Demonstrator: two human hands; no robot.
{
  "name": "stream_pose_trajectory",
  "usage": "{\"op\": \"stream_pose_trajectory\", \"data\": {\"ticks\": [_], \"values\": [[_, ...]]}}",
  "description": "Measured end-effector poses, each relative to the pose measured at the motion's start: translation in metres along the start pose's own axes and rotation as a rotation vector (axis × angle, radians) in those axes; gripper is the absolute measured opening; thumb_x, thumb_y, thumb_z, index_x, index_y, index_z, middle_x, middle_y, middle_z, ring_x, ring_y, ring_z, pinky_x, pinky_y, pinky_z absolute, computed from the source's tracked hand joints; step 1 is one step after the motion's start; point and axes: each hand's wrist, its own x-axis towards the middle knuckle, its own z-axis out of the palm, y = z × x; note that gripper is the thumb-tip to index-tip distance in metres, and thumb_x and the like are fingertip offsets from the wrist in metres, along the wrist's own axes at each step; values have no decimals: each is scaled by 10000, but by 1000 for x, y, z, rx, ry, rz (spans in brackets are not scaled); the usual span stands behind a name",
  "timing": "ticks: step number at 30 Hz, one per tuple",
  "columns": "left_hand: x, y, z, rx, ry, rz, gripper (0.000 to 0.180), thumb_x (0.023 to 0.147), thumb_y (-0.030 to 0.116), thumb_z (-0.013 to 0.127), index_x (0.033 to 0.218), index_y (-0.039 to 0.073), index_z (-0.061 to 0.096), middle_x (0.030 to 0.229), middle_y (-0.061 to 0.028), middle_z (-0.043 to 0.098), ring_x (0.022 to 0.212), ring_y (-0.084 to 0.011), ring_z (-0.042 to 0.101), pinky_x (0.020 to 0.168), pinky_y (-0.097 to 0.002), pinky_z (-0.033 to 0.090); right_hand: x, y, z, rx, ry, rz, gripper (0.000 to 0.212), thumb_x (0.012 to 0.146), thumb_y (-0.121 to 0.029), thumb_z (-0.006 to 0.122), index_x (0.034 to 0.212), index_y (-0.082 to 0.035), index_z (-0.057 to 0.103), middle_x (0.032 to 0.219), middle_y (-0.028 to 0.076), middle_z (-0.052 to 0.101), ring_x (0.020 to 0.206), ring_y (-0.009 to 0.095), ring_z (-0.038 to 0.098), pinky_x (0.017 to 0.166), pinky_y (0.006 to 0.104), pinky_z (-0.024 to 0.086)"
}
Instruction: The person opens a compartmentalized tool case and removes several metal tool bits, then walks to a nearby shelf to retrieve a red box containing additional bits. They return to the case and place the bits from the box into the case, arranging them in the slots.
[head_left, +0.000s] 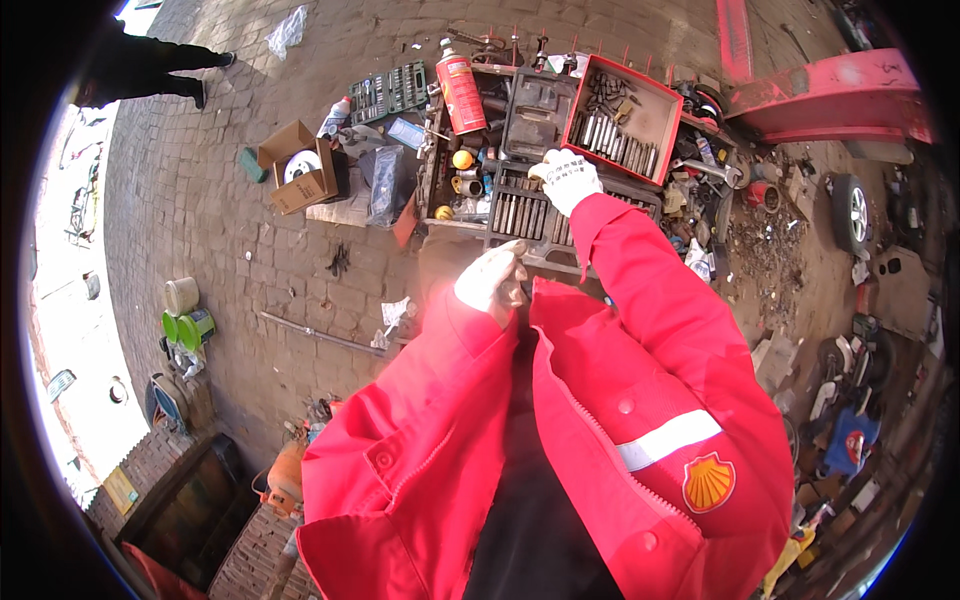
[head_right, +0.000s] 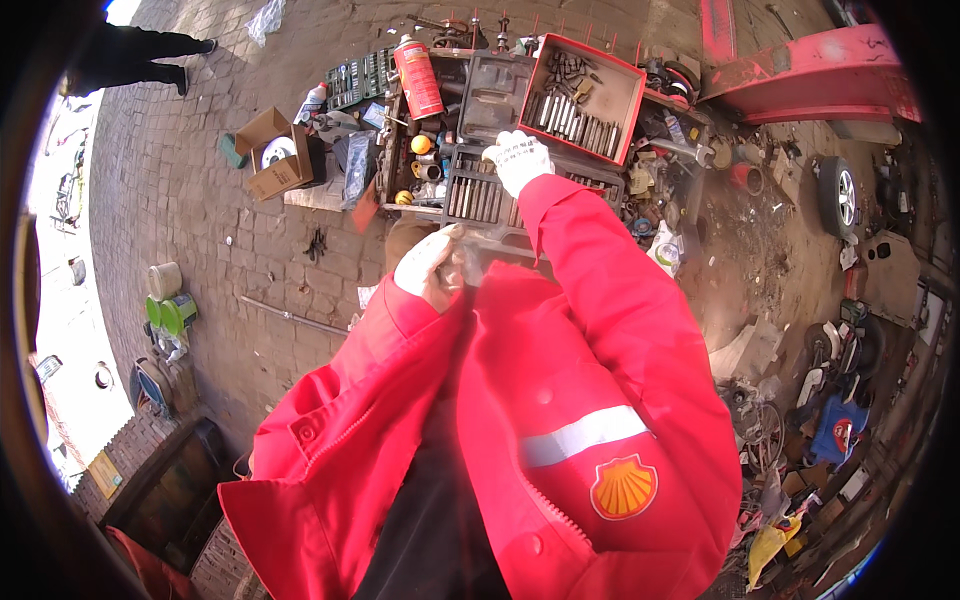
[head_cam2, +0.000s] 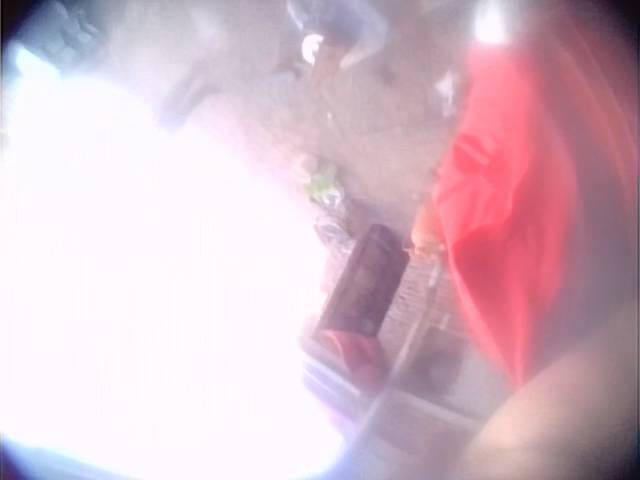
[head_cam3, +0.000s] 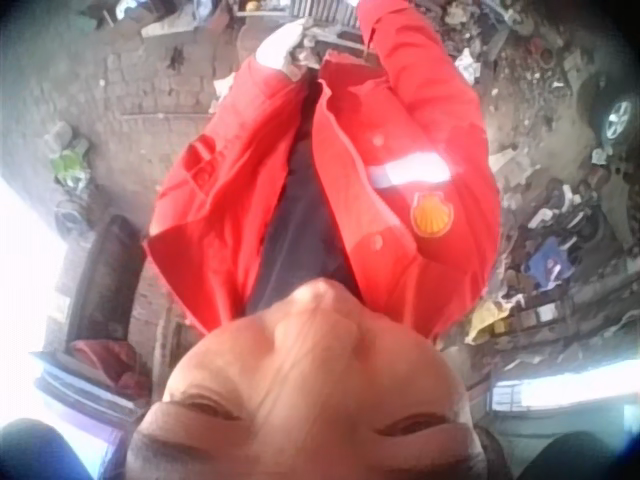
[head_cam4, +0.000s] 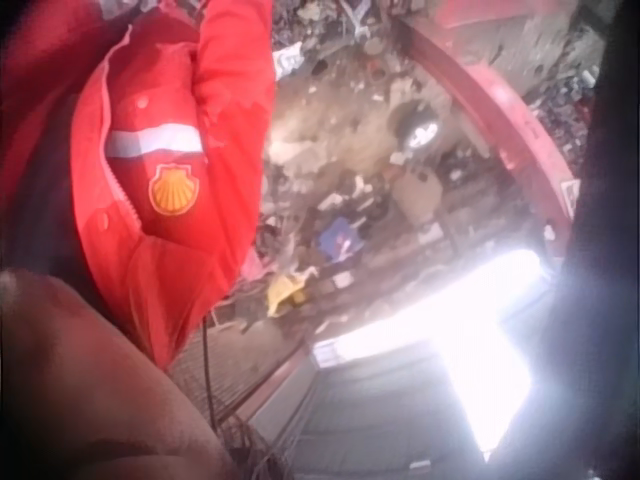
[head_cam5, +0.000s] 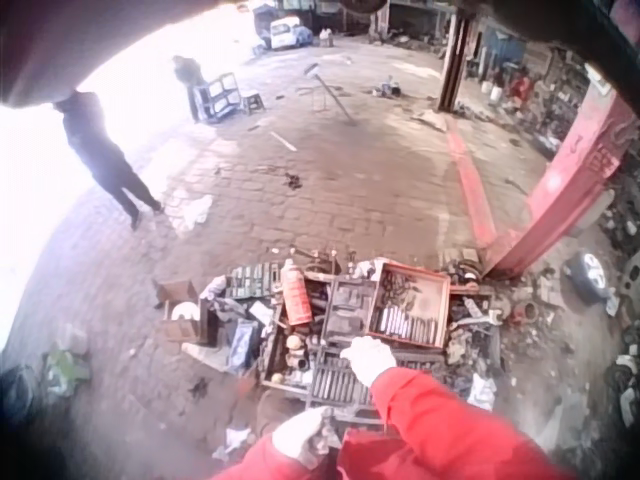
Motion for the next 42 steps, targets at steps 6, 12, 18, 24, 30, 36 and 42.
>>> {"op": "stream_pose_trajectory", "data": {"ticks": [6,12,18,24,30,36,42], "values": [[-2,2,-8,52,48,37,378,984,229,614,1290,8,589,855,-64,633,580,-128,511,522,-266,428,24,-13,8,-279,-122,-239,202,911,-174,562,1058,-186,699,1075,72,594,1048,272,592,835,418,516],[5,4,-11,26,108,-40,449,984,336,611,1293,14,565,912,-75,630,608,-154,518,543,-283,437,38,-16,6,-376,-189,-406,178,905,-194,564,1008,-158,705,1080,49,603,1066,244,581,833,395,497],[-10,18,-3,-657,-39,-91,790,932,587,575,1356,-65,432,1218,-265,591,983,-384,661,823,-454,586,23,-21,-30,135,-61,-236,197,817,-197,649,999,-122,652,993,73,648,973,286,633,817,436,524],[-22,33,21,-899,-205,-163,869,929,585,581,1435,-82,349,1391,-318,445,1167,-477,558,965,-534,524,-53,-49,-83,1254,179,177,217,910,-120,657,1114,-54,620,958,75,683,889,179,666,821,308,528],[1,19,33,-348,-357,-58,680,966,463,587,1365,-74,466,1219,-164,594,976,-222,622,861,-322,536,-121,-69,-147,1008,154,-113,230,802,-50,728,1032,-46,737,970,114,700,932,228,671,808,333,546],[2,15,37,62,-423,84,441,977,283,626,1279,-35,585,923,-38,666,799,-108,603,692,-238,485,-131,-75,-151,876,317,-211,309,779,-72,749,1086,-49,715,966,106,715,912,277,671,823,367,546],[-33,26,52,235,-111,128,309,961,149,643,1228,-7,634,907,-52,674,737,-116,600,687,-265,499,-150,-82,-148,1263,221,57,327,792,-84,786,1103,-24,702,1017,111,711,944,213,683,834,327,544]]}}
